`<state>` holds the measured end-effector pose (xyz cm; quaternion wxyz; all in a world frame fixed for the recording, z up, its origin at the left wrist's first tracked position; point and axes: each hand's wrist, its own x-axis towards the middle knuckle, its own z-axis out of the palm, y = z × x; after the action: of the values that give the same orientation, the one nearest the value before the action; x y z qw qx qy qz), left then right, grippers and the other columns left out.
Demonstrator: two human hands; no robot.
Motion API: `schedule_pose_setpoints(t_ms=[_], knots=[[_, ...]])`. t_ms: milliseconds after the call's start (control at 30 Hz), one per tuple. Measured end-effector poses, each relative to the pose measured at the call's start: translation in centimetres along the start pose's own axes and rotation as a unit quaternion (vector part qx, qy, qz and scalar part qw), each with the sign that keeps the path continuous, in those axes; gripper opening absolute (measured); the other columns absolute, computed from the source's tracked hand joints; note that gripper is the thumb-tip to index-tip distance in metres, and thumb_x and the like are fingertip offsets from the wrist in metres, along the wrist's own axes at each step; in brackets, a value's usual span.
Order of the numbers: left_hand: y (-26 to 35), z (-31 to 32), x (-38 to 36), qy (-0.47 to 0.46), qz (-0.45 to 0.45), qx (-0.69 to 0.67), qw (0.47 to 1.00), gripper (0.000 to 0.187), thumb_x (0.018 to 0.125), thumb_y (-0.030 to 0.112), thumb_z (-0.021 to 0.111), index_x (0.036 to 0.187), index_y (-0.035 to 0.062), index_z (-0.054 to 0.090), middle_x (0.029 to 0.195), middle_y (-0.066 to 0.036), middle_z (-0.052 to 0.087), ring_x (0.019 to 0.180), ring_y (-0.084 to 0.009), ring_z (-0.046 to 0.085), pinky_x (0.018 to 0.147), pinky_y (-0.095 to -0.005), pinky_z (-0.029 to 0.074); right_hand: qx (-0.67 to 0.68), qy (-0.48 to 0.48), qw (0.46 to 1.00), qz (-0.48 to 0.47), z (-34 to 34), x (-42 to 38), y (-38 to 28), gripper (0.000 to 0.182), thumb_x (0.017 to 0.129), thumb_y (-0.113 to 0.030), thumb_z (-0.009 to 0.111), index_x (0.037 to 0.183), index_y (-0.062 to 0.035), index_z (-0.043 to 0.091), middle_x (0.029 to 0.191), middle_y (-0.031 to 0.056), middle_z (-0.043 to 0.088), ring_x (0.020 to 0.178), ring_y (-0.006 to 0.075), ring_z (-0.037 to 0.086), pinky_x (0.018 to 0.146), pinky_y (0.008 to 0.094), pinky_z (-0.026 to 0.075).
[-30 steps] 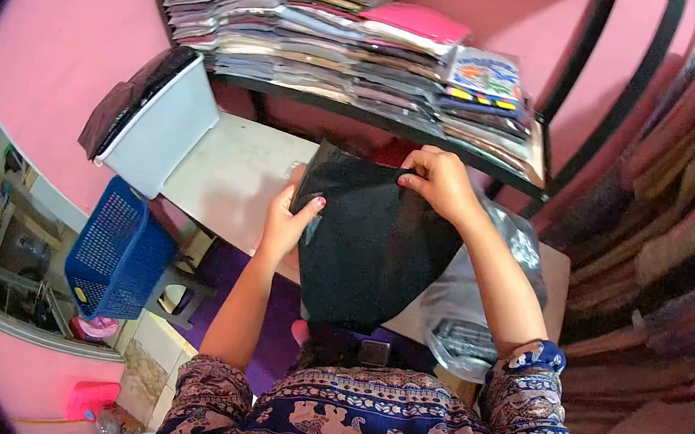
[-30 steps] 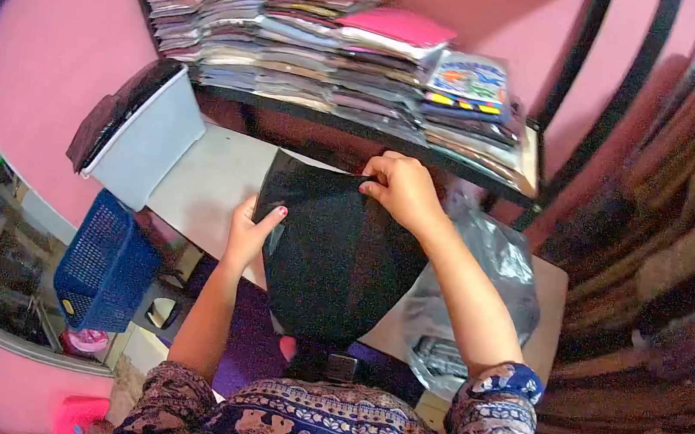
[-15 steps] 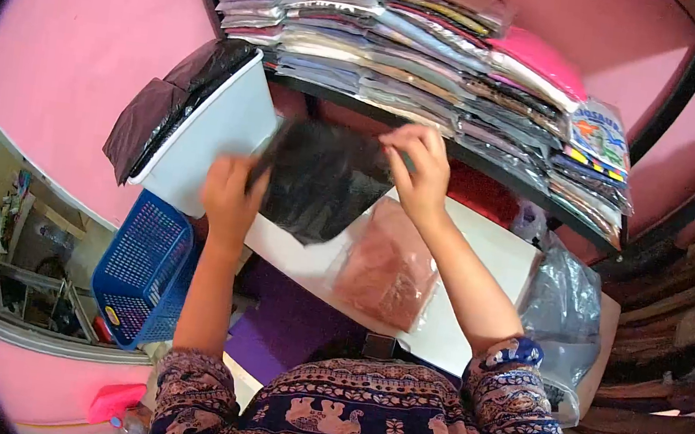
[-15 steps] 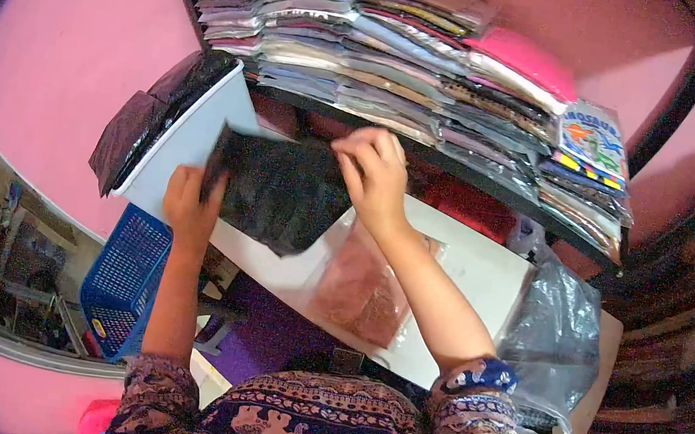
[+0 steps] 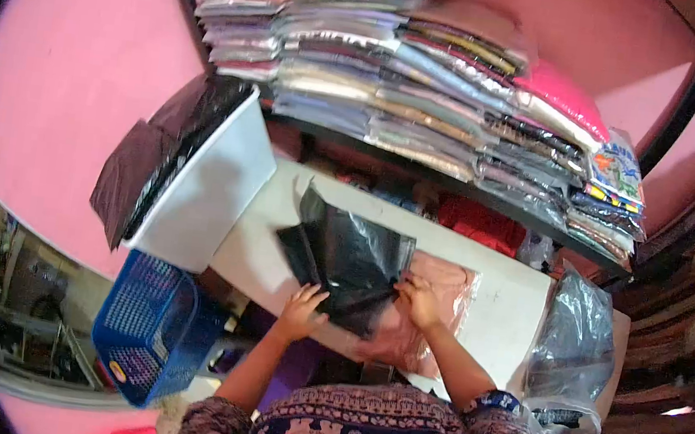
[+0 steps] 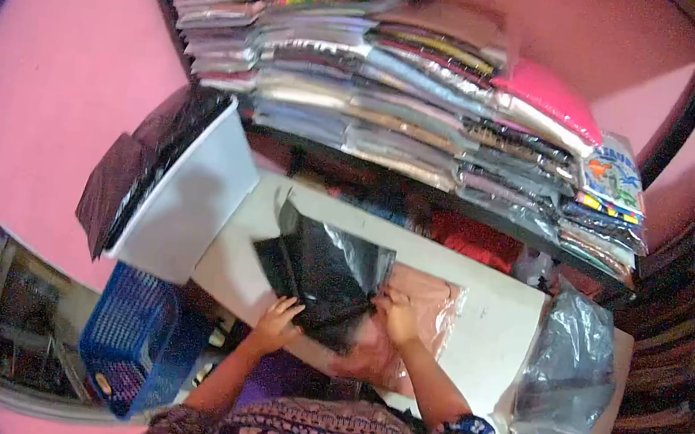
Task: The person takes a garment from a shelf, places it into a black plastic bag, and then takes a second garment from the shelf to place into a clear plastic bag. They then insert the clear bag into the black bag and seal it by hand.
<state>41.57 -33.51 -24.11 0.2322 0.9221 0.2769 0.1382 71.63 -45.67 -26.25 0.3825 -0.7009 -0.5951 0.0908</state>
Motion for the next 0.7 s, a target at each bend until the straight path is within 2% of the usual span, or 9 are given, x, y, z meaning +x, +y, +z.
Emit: schedule_pose_setpoints(t_ms=[67,133,200,233,300,400,567,633,700], knots=[[-2.1,1.9,1.2,-0.046,-0.097,0.023,0.994,0.068,0.083,0.049,0.057,0.138,0.0117,0.042,0.145,-0.019,0.033,0.134,-0.0412,0.027,0.107,-0.0569,0.021,-0.09,0.013,0.996,0.016,-1.0,-0.6,1.1,0.029,0.073,-0.009,0.066,0.101,-0.0091,0.064,0.118,0.014,0.055,0.11,0.0349,0.049,0.093,0.0437,0.04],[-3.0,3.2,1.0,-0.034,-0.11,0.059,0.992,0.069,0.083,0.05,0.056,0.138,0.0112,0.042,0.145,-0.019,0.033,0.134,-0.0426,0.026,0.106,-0.0589,0.02,-0.176,0.008,0.983,0.047,-2.0,-3.1,-0.1,0.036,0.074,-0.014,0.067,0.109,-0.0062,0.061,0.118,0.0166,0.054,0.11,0.0371,0.049,0.094,0.0435,0.04],[-4.0,4.2,1.0,0.006,-0.138,0.131,0.982,0.076,0.082,0.055,0.056,0.141,0.0108,0.038,0.146,-0.019,0.031,0.133,-0.0467,0.024,0.104,-0.0639,0.018,-0.238,0.186,0.939,0.166,-4.0,-4.7,-1.7,0.059,0.072,-0.02,0.071,0.123,-0.0018,0.049,0.12,0.0211,0.05,0.108,0.039,0.049,0.094,0.0447,0.04],[-4.0,3.7,1.3,-0.02,-0.191,0.131,0.973,0.084,0.079,0.059,0.058,0.143,0.0114,0.034,0.149,-0.018,0.027,0.135,-0.0462,0.02,0.105,-0.0647,0.016,-0.244,0.189,0.936,0.171,-4.3,-5.5,-1.3,0.059,0.072,-0.02,0.071,0.123,-0.0018,0.049,0.12,0.0211,0.05,0.108,0.039,0.049,0.094,0.0447,0.04],[-4.9,3.2,1.0,-0.046,-0.254,0.154,0.954,0.091,0.076,0.062,0.059,0.145,0.0105,0.028,0.151,-0.018,0.021,0.136,-0.0471,0.016,0.105,-0.0648,0.014,-0.08,0.205,0.889,0.403,-4.4,-8.5,-0.6,0.073,0.069,-0.029,0.075,0.127,0.0026,0.042,0.127,0.0274,0.041,0.109,0.0393,0.048,0.092,0.0421,0.042],[-5.9,1.3,0.4,-0.042,-0.353,0.142,0.924,0.09,0.076,0.056,0.06,0.146,0.01,0.025,0.152,-0.019,0.017,0.137,-0.0481,0.013,0.105,-0.0646,0.013,0.032,0.212,0.868,0.448,-3.5,-11.1,0.9,0.089,0.06,-0.036,0.082,0.124,0.0103,0.041,0.114,0.0256,0.051,0.101,0.0377,0.054,0.088,0.0423,0.045],[-7.3,1.4,0.0,-0.012,-0.366,0.135,0.921,0.085,0.074,0.041,0.061,0.144,0.0063,0.028,0.15,-0.025,0.018,0.135,-0.0502,0.015,0.105,-0.0639,0.014,0.036,0.144,0.854,0.498,-5.4,-9.8,-0.2,0.086,0.052,-0.042,0.086,0.11,0.0096,0.048,0.1,0.0229,0.058,0.092,0.0349,0.058,0.085,0.0418,0.046],[-6.6,2.5,0.9,0.137,-0.288,0.214,0.923,0.076,0.071,0.031,0.061,0.136,0.0012,0.038,0.145,-0.027,0.027,0.13,-0.0508,0.024,0.104,-0.0616,0.02,-0.024,0.104,0.872,0.479,-4.0,-10.4,3.2,0.085,0.051,-0.041,0.087,0.111,0.0068,0.049,0.098,0.022,0.059,0.09,0.0348,0.059,0.083,0.0419,0.048],[-4.0,3.3,2.7,0.195,-0.178,0.172,0.949,0.067,0.068,0.023,0.059,0.127,-0.0031,0.045,0.136,-0.027,0.038,0.121,-0.0453,0.038,0.101,-0.0543,0.03,-0.083,0.064,0.885,0.454,-3.4,-10.7,4.4,0.084,0.05,-0.04,0.088,0.111,0.004,0.05,0.095,0.021,0.06,0.088,0.0347,0.06,0.082,0.042,0.049]])
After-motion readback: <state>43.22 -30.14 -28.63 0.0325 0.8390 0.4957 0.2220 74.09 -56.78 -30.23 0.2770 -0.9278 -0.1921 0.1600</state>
